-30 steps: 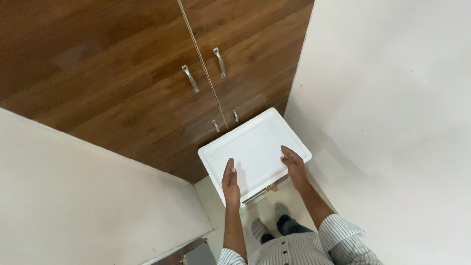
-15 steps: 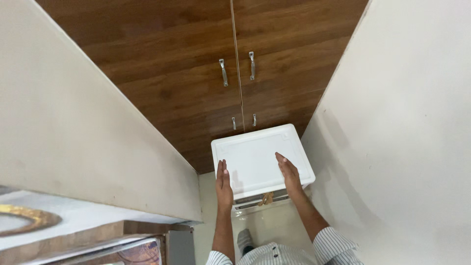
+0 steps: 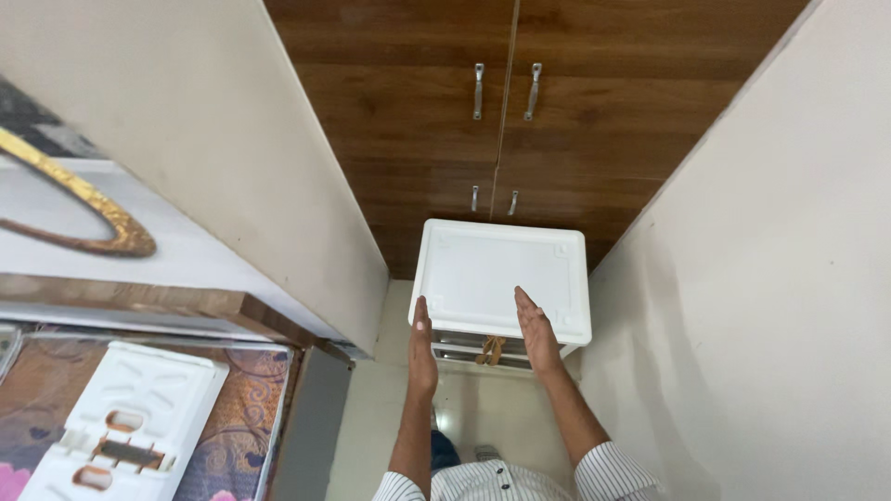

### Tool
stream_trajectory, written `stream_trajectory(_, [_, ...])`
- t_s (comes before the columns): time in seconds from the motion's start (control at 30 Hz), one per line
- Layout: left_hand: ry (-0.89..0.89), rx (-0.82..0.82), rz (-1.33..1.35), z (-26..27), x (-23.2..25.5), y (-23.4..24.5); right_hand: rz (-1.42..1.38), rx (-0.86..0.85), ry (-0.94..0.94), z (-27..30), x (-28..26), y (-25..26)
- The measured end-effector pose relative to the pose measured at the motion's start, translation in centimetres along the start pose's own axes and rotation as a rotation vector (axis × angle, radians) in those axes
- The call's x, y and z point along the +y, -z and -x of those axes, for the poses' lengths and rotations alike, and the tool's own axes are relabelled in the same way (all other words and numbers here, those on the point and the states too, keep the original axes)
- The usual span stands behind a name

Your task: The person assembles a white collapsible plastic crate by unfolding its sides and inserting a frame piece. They manipulate the crate's hinged panels and secure the frame into place.

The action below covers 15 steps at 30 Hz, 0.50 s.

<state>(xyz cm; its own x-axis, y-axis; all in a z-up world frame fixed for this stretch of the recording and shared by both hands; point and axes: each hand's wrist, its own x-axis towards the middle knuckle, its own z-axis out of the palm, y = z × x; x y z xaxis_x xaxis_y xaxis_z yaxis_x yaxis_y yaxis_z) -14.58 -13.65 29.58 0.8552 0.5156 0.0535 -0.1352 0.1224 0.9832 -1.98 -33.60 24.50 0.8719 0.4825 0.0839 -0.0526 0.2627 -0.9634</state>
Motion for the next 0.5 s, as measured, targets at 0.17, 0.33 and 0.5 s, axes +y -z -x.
stream_trajectory(0.17, [-0.052,0.103,-0.059,3.4,0.6,1.9,-0.030,-0.100,-0.083,0.4,0.4,-2.8])
stream_trajectory(0.33, [-0.114,0.226,-0.071,6.0,1.4,6.0,-0.077,-0.272,-0.066,0.2,1.2,-7.2])
stream_trajectory(0.5, [-0.181,0.377,-0.050,8.9,2.2,11.0,-0.064,-0.390,-0.080,0.2,1.5,-12.2])
